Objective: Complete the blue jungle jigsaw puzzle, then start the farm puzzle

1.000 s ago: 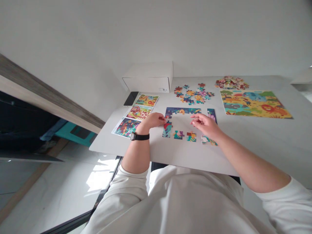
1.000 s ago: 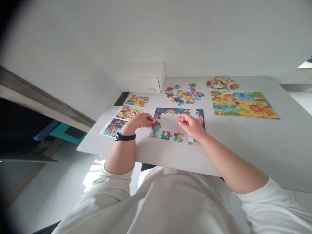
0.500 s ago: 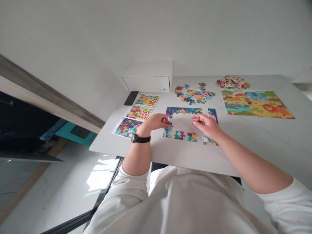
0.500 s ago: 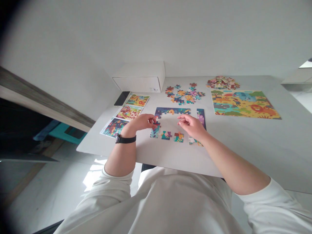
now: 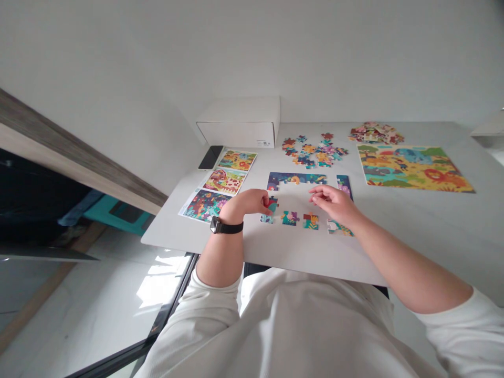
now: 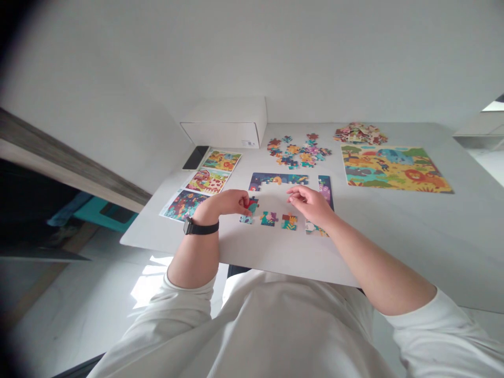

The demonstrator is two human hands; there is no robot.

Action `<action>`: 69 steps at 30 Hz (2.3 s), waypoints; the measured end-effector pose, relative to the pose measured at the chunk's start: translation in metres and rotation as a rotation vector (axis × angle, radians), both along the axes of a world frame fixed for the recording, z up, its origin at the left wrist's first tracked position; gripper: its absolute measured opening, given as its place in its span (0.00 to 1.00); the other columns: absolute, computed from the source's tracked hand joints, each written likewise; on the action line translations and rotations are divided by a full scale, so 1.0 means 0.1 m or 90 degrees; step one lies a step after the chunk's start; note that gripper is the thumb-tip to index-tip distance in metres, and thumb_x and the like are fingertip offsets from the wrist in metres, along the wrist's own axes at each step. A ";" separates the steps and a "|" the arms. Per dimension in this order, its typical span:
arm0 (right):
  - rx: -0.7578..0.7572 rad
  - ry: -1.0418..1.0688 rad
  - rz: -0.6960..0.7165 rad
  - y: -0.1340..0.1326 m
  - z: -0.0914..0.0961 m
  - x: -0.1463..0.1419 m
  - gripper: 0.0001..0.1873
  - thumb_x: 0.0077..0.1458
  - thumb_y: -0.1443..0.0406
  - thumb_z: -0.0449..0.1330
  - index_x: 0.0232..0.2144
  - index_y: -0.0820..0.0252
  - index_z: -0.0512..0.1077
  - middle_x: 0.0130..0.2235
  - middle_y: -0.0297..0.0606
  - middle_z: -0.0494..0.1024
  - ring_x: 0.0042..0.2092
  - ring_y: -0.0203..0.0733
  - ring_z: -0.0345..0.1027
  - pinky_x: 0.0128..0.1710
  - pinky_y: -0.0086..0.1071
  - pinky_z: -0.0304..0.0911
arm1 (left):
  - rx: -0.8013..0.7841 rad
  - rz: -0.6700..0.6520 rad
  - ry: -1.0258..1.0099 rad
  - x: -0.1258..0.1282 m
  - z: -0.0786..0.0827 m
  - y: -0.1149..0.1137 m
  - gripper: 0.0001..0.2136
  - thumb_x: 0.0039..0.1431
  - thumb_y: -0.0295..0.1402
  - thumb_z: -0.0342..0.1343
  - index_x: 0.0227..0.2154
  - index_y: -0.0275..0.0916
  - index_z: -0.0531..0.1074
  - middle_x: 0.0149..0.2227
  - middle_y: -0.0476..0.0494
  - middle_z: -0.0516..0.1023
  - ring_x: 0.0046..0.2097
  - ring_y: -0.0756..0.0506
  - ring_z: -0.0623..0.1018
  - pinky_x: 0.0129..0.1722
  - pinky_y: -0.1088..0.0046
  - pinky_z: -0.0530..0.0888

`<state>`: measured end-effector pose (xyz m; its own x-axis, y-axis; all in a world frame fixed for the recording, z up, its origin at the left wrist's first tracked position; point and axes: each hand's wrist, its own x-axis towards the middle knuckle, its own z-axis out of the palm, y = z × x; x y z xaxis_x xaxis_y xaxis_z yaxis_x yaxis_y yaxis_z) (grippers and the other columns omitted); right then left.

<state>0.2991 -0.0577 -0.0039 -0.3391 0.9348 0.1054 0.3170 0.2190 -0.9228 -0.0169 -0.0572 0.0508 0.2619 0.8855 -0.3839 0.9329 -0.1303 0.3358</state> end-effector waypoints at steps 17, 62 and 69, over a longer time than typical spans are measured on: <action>-0.013 -0.012 0.005 0.01 -0.04 0.00 0.13 0.62 0.56 0.66 0.47 0.52 0.81 0.42 0.40 0.87 0.42 0.46 0.82 0.49 0.44 0.77 | 0.028 0.019 -0.052 0.01 -0.04 0.00 0.23 0.53 0.42 0.71 0.50 0.45 0.74 0.34 0.53 0.83 0.34 0.45 0.80 0.33 0.72 0.67; 0.118 -0.100 -0.166 1.08 0.18 0.73 0.11 0.55 0.58 0.69 0.41 0.54 0.81 0.43 0.41 0.86 0.45 0.47 0.79 0.55 0.47 0.74 | 0.334 0.116 -0.226 0.20 -0.07 0.05 0.12 0.67 0.35 0.58 0.50 0.44 0.79 0.45 0.43 0.85 0.39 0.44 0.81 0.44 0.68 0.74; 0.209 -0.293 -0.172 1.60 0.24 0.44 0.12 0.57 0.65 0.67 0.45 0.55 0.82 0.50 0.46 0.86 0.51 0.53 0.80 0.60 0.51 0.72 | 0.336 0.138 -0.244 0.24 -0.12 0.08 0.14 0.68 0.36 0.57 0.53 0.44 0.78 0.45 0.42 0.85 0.41 0.43 0.82 0.46 0.68 0.75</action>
